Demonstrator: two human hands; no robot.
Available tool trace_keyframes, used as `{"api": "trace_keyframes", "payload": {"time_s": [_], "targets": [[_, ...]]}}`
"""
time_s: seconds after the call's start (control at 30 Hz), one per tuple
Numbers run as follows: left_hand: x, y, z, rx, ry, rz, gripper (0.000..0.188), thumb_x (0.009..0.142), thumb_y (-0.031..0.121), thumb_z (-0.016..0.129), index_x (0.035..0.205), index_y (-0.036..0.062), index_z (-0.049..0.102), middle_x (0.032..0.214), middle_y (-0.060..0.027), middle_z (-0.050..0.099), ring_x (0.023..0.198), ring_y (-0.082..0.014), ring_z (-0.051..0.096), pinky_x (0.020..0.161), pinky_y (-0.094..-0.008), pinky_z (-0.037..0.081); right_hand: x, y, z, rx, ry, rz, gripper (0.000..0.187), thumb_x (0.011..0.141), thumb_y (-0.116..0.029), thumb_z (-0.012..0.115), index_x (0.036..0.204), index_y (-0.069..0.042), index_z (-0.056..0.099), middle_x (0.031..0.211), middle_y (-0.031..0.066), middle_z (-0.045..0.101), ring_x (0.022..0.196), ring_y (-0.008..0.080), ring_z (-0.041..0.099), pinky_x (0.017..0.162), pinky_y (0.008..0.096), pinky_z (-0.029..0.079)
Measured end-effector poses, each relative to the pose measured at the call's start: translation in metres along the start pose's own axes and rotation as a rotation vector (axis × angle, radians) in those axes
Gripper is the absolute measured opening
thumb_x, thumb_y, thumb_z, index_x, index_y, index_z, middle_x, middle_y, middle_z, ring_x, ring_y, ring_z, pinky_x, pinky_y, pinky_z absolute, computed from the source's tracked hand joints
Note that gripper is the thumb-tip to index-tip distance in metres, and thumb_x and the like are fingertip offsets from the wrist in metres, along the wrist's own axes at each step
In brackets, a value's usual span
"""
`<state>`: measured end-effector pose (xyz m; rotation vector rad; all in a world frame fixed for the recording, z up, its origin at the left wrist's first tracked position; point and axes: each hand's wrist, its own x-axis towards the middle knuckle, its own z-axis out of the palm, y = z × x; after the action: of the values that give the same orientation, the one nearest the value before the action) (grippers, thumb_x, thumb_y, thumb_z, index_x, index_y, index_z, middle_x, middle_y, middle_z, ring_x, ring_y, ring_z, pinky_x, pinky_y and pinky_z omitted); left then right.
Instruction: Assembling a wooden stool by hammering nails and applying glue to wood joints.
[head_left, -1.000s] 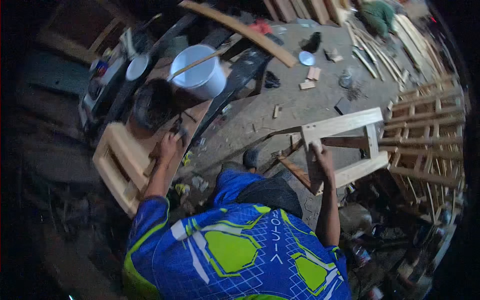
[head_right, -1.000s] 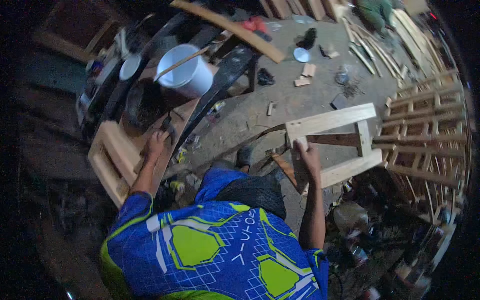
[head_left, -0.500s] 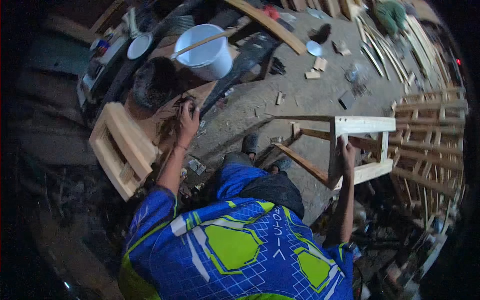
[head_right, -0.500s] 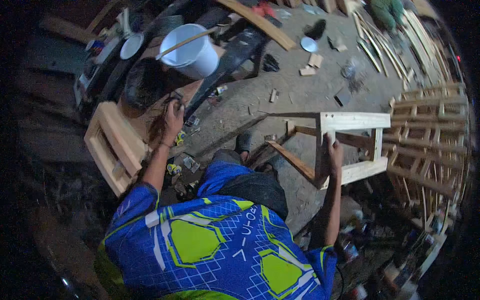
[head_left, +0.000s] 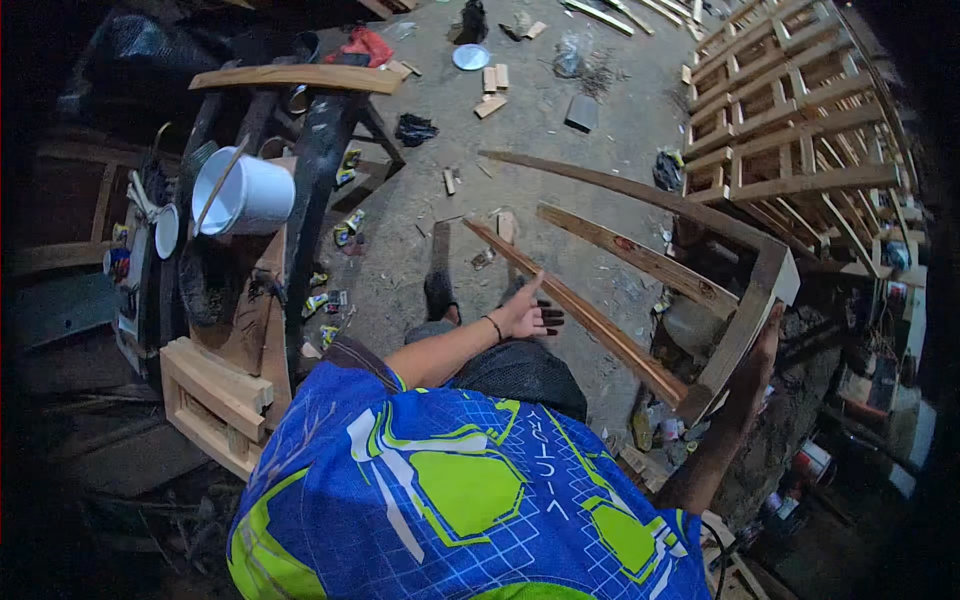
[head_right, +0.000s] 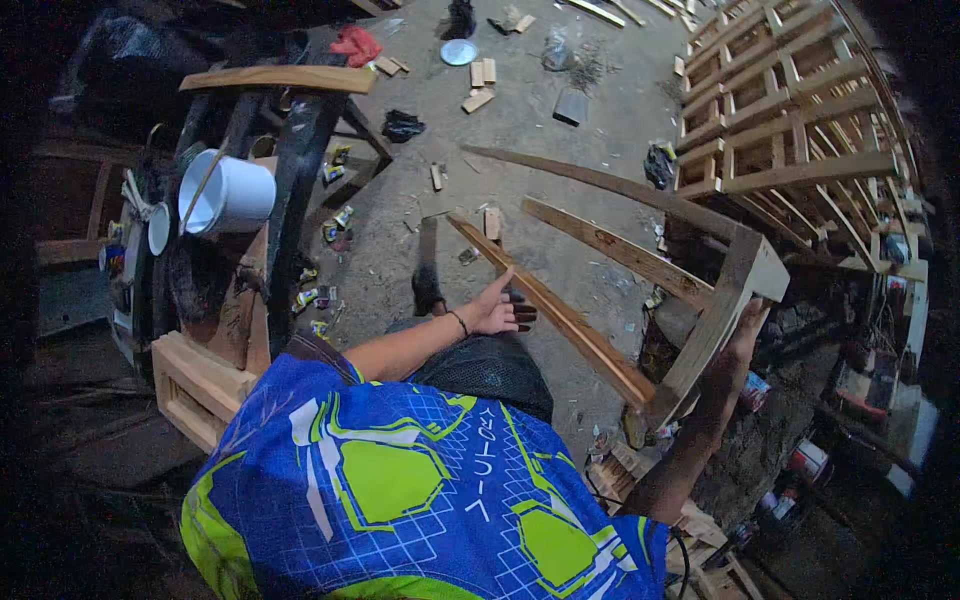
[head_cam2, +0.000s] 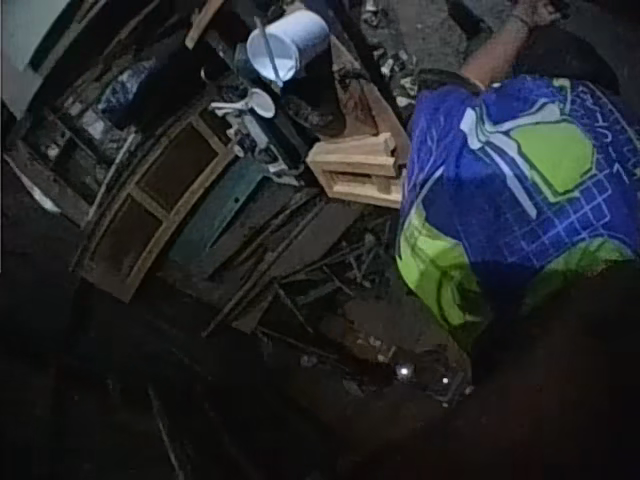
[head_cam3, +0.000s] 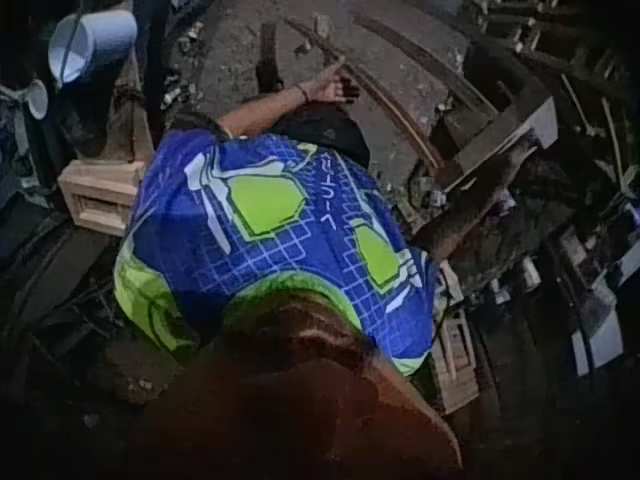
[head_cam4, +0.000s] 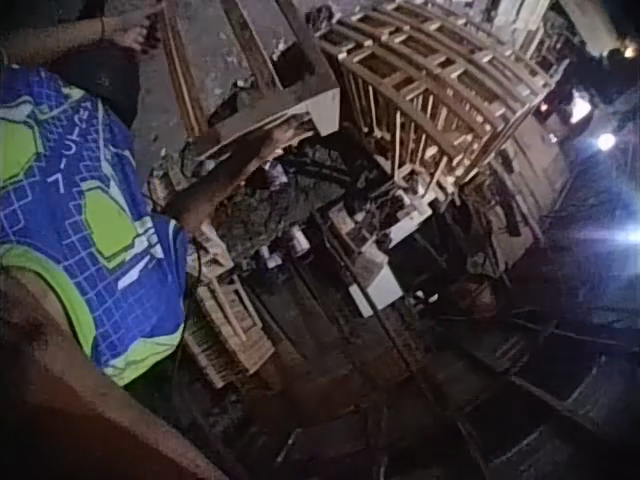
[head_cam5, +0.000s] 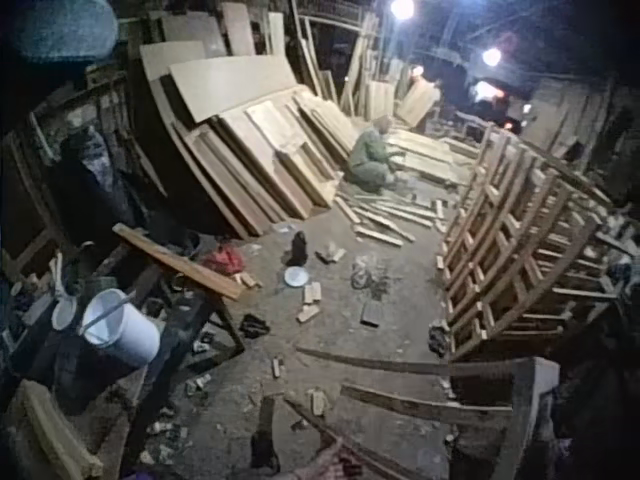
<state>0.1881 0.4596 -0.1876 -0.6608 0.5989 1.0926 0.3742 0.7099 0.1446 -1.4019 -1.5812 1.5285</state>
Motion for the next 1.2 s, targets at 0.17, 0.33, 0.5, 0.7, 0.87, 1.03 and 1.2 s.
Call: {"api": "trace_keyframes", "payload": {"time_s": [0.17, 0.33, 0.5, 0.7, 0.87, 1.03, 1.2], "targets": [[0.065, 0.008, 0.082, -0.092, -0.038, 0.236, 0.054, 0.094, 0.047, 0.061, 0.121, 0.001, 0.053, 0.117, -0.0191, 0.059, 0.113, -0.036, 0.058, 0.098, -0.055, 0.049, -0.01, 0.059, -0.06, -0.003, -0.049, -0.068, 0.068, 0.102, -0.059, 0.035, 0.133, 0.0, 0.048, 0.104, 0.012, 0.062, 0.089, 0.019, 0.06, 0.075, 0.0339, 0.05], [0.093, 0.01, 0.127, -0.124, 0.271, 0.493, 0.039, 0.091, 0.039, 0.061, 0.107, 0.0038, 0.054, 0.102, -0.0182, 0.062, 0.093, -0.0357, 0.062, 0.085, -0.0559, 0.053, 0.0, 0.081, -0.072, 0.244, 0.088, -0.221, 0.069, 0.101, -0.06, 0.039, 0.13, 0.001, 0.05, 0.096, 0.0106, 0.062, 0.081, 0.0205, 0.06, 0.069, 0.034, 0.05], [0.078, 0.037, 0.132, -0.177, 0.011, 0.432, 0.032, 0.088, 0.039, 0.06, 0.099, 0.0104, 0.049, 0.09, -0.0146, 0.057, 0.081, -0.0337, 0.061, 0.075, -0.053, 0.055, 0.0, 0.078, -0.077, 0.449, -0.071, -0.235, 0.068, 0.1, -0.061, 0.041, 0.129, -0.001, 0.051, 0.092, 0.01, 0.06, 0.079, 0.0199, 0.059, 0.067, 0.0332, 0.05], [0.037, 0.068, 0.173, -0.227, -0.009, 0.732, 0.021, 0.084, 0.025, 0.054, 0.087, 0.0045, 0.051, 0.075, -0.0128, 0.056, 0.068, -0.0312, 0.058, 0.071, -0.0465, 0.054, 0.027, 0.107, -0.093, 0.658, -0.479, -0.362, 0.071, 0.097, -0.065, 0.042, 0.129, -0.002, 0.052, 0.089, 0.01, 0.059, 0.077, 0.0203, 0.058, 0.066, 0.0332, 0.049], [-0.02, 0.1, 0.218, -0.171, -0.119, 0.916, 0.018, 0.086, 0.023, 0.051, 0.09, 0.0048, 0.049, 0.077, -0.0078, 0.053, 0.065, -0.0227, 0.057, 0.065, -0.0378, 0.053, 0.034, 0.104, -0.146, 0.389, -0.055, -0.19, 0.065, 0.099, -0.057, 0.045, 0.129, 0.0, 0.054, 0.102, 0.0124, 0.062, 0.086, 0.0221, 0.062, 0.072, 0.0344, 0.051], [-0.069, 0.126, 0.246, -0.067, -0.143, 1.061, 0.017, 0.087, 0.022, 0.054, 0.088, 0.0055, 0.051, 0.074, -0.007, 0.053, 0.064, -0.0213, 0.058, 0.062, -0.0367, 0.052, -0.003, -0.009, -0.211, -0.218, 0.435, -0.171, 0.056, 0.103, -0.047, 0.047, 0.128, 0.002, 0.056, 0.116, 0.0147, 0.065, 0.096, 0.0232, 0.065, 0.082, 0.0361, 0.054], [-0.103, 0.141, 0.259, 0.074, -0.016, 1.349, 0.023, 0.084, 0.024, 0.065, 0.08, 0.0021, 0.06, 0.07, -0.0052, 0.06, 0.061, -0.0169, 0.06, 0.058, -0.032, 0.05, 0.033, -0.146, -0.099, -0.21, 0.007, -0.675, 0.076, 0.098, -0.057, 0.049, 0.146, 0.001, 0.037, 0.137, 0.0182, 0.054, 0.127, 0.0276, 0.053, 0.11, 0.0388, 0.04]]}}
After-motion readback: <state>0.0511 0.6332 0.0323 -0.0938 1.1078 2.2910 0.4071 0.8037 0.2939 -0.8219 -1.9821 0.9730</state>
